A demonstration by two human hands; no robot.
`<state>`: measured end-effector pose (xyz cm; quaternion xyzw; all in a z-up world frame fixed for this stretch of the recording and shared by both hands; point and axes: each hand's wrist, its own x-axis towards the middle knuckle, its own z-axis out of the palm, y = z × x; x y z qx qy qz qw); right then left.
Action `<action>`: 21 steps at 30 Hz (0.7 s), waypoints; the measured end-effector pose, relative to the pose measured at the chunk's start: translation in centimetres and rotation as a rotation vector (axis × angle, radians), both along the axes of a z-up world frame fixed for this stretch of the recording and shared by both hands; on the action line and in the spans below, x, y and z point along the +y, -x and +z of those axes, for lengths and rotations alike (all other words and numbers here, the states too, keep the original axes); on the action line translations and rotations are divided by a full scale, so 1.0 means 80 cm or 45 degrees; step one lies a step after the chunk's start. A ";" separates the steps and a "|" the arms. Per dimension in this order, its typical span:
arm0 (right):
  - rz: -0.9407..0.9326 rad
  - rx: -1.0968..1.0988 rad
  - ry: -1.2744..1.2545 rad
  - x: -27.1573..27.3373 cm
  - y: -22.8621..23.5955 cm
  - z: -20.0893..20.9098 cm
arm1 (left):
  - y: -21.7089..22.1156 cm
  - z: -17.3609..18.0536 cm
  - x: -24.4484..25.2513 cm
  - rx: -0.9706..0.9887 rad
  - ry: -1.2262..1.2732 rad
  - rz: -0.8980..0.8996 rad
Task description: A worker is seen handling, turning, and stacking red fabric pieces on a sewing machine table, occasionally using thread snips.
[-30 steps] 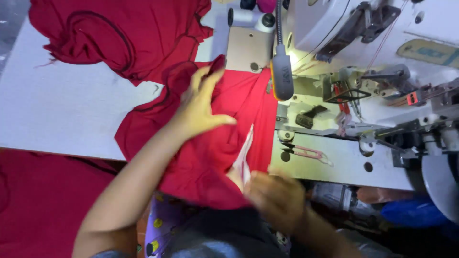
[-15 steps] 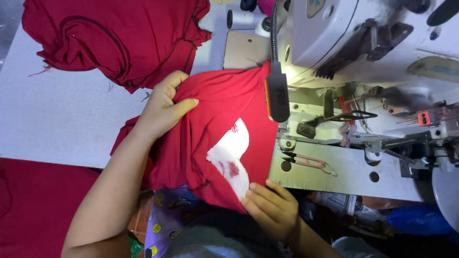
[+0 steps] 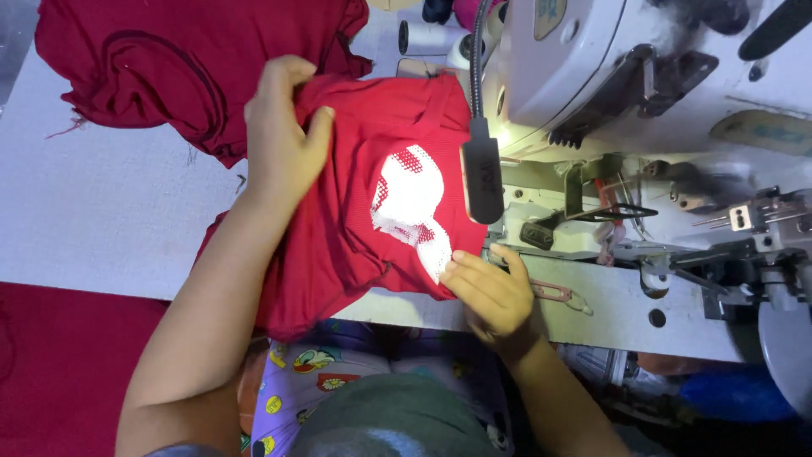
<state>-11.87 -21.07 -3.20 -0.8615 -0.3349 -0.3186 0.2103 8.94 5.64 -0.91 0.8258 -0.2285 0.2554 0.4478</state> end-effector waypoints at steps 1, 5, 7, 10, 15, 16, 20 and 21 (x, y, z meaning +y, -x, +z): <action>0.005 -0.015 0.002 0.000 -0.007 0.001 | 0.024 0.011 -0.009 -0.015 0.002 0.005; 0.023 -0.120 -0.060 -0.015 -0.027 -0.006 | 0.130 -0.010 -0.052 -0.378 -0.534 -0.473; 0.070 -0.100 -0.067 -0.029 -0.036 -0.008 | 0.162 -0.031 -0.061 -0.496 -0.674 -0.622; 0.171 0.179 -0.111 -0.042 -0.055 0.015 | 0.161 -0.003 -0.040 -0.459 -0.572 -0.666; 0.263 0.602 -0.289 -0.050 -0.078 0.053 | 0.128 0.037 0.035 0.208 -0.395 -0.666; 0.271 0.597 -0.289 -0.046 -0.079 0.062 | 0.125 0.031 0.039 0.205 -0.398 -0.658; 0.158 0.778 -0.370 -0.039 -0.081 0.067 | 0.120 0.010 0.044 0.212 -0.158 -0.408; 0.105 0.841 -0.399 -0.040 -0.081 0.062 | 0.120 0.006 0.040 0.200 -0.054 -0.424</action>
